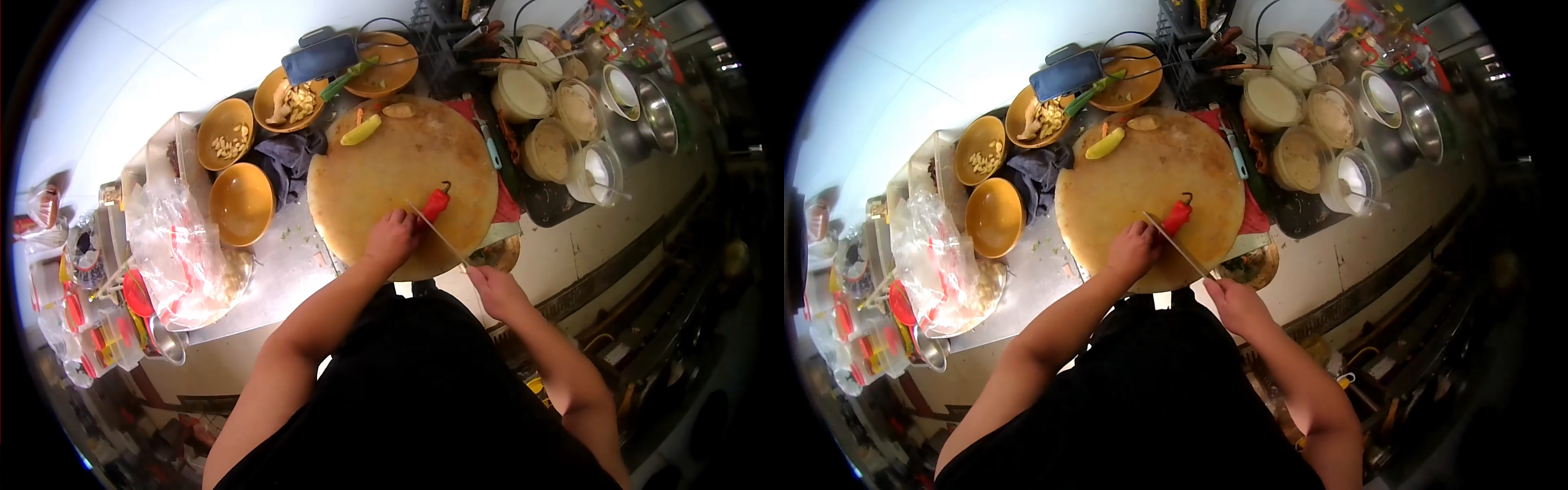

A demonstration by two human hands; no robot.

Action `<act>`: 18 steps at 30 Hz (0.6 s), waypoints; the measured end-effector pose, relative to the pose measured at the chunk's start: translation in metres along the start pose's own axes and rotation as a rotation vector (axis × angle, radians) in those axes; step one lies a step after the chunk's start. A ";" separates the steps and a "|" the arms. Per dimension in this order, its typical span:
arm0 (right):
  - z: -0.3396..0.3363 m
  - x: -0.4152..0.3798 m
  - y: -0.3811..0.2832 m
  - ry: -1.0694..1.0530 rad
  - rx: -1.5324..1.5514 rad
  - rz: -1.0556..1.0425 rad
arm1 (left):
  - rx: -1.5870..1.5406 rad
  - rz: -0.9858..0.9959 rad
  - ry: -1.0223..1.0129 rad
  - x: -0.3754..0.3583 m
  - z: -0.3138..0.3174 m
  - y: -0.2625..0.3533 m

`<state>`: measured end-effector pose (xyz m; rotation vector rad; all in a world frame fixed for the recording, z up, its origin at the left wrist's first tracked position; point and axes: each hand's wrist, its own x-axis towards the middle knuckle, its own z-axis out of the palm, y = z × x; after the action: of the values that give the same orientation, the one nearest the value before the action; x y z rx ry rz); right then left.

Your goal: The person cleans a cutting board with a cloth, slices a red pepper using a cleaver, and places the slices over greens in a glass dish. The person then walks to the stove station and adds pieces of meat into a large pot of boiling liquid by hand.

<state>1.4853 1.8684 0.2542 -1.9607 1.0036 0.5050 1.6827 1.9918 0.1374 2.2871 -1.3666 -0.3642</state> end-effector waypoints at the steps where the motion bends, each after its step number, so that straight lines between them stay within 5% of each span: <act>1: 0.004 0.007 -0.002 0.002 0.002 -0.001 | 0.013 0.019 0.022 0.001 0.000 0.001; 5: 0.023 0.034 -0.014 0.093 0.056 -0.095 | 0.032 0.014 0.033 -0.003 -0.002 0.002; 10: 0.020 0.028 0.006 0.051 0.148 -0.016 | -0.307 0.136 0.341 -0.030 -0.037 0.005; 18: 0.025 0.021 0.010 0.065 0.147 -0.049 | -0.318 0.164 0.526 -0.046 -0.077 0.012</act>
<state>1.4901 1.8767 0.2211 -1.8757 1.0019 0.3319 1.6864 2.0458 0.2099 1.8199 -1.1175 0.0724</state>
